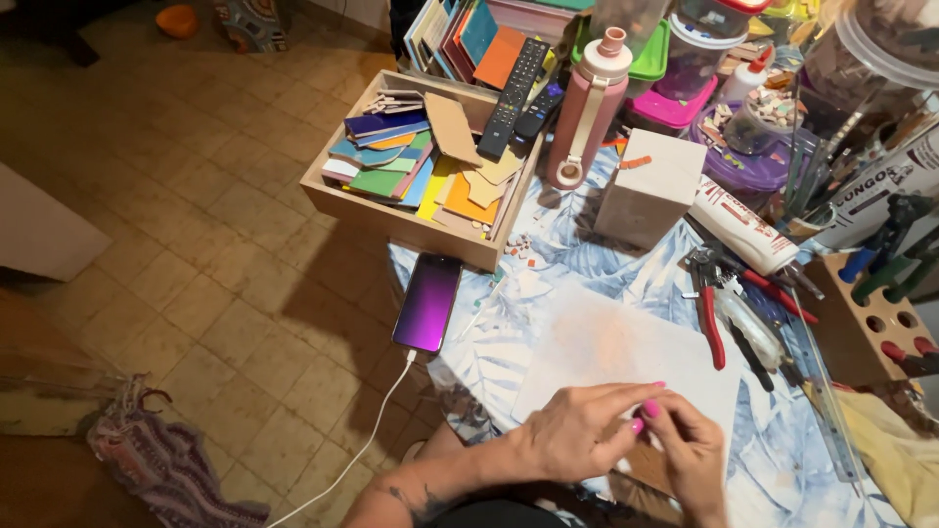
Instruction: Crafting small items using pliers and decorative components on a workshop desk
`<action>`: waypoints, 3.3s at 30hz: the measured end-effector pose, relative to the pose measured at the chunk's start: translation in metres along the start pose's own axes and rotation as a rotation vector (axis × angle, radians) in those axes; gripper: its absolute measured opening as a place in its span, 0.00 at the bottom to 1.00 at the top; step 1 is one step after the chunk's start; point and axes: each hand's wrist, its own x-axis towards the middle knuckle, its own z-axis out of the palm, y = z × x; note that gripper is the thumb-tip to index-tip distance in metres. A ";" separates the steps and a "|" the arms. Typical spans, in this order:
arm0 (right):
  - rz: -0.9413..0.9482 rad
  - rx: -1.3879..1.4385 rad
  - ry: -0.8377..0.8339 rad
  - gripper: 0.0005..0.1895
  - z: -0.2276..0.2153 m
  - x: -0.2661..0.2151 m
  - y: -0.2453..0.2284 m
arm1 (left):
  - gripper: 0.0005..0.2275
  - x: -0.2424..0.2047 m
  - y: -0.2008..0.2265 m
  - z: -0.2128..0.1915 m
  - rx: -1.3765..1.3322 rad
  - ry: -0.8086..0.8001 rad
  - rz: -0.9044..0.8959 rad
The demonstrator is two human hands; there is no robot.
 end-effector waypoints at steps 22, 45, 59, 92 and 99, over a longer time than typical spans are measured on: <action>-0.304 -0.167 0.109 0.10 -0.058 0.114 -0.090 | 0.12 0.132 -0.004 -0.015 0.236 0.172 0.530; -0.246 0.017 -0.129 0.25 -0.024 0.163 -0.068 | 0.07 0.186 -0.067 -0.075 -0.255 0.219 0.146; -0.207 0.000 -0.156 0.23 -0.028 0.164 -0.069 | 0.08 0.188 -0.070 -0.073 -0.341 0.182 0.046; -0.201 0.101 0.003 0.09 -0.037 0.156 -0.075 | 0.08 0.167 -0.030 -0.044 0.469 0.231 0.479; -0.204 0.051 -0.032 0.12 -0.037 0.156 -0.073 | 0.07 0.168 -0.032 -0.042 0.453 0.246 0.505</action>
